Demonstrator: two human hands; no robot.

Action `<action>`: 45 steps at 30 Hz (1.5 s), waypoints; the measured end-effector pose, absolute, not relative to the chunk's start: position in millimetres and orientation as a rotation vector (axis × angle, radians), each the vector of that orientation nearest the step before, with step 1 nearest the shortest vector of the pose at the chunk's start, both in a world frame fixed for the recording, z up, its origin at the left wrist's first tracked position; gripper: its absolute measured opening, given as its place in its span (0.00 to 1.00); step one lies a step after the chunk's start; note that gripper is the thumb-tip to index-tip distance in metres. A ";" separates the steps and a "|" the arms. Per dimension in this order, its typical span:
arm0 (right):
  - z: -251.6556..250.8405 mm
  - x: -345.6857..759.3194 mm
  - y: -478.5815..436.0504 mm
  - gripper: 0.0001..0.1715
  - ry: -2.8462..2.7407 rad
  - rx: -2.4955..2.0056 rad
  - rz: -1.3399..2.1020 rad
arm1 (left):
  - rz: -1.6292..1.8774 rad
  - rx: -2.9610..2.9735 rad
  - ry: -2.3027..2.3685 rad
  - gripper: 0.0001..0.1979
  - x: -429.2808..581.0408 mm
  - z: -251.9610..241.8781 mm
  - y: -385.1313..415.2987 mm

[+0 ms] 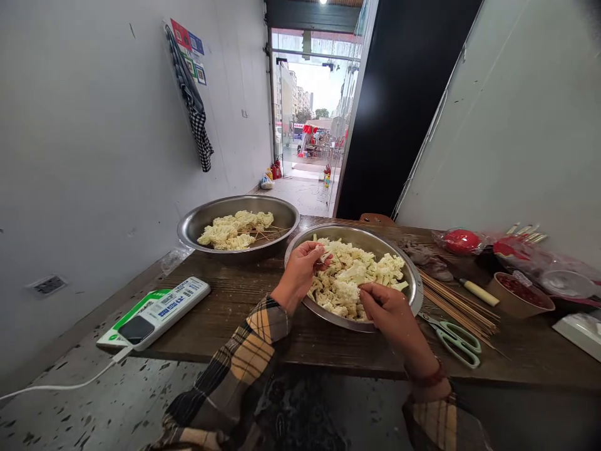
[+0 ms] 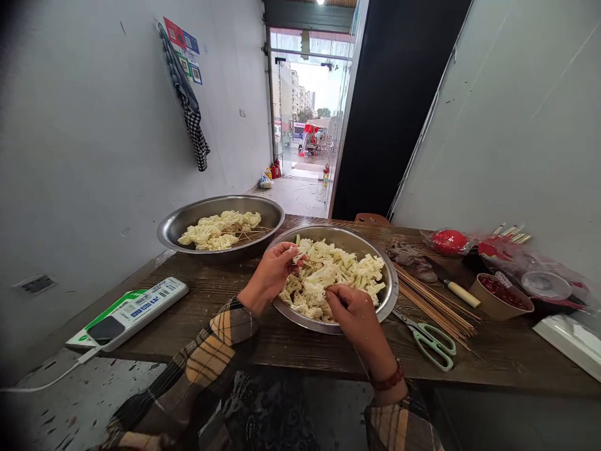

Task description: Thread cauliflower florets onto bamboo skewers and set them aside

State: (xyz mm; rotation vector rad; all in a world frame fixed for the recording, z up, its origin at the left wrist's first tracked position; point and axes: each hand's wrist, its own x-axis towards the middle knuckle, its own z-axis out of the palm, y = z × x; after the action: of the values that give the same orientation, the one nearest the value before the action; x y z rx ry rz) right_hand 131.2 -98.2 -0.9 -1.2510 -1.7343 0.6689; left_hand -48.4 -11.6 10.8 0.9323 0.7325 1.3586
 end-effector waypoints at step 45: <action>-5.1 127.7 -96.2 0.18 -1.708 -1.253 0.685 | 1.371 1.015 0.673 0.11 -50.5 8.4 -15.7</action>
State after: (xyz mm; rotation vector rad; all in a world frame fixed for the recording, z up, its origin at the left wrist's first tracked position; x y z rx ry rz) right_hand 127.7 -96.2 -5.1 -1.2528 -1.7080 0.6854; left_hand -50.5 -15.7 8.4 1.0145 0.6734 1.3711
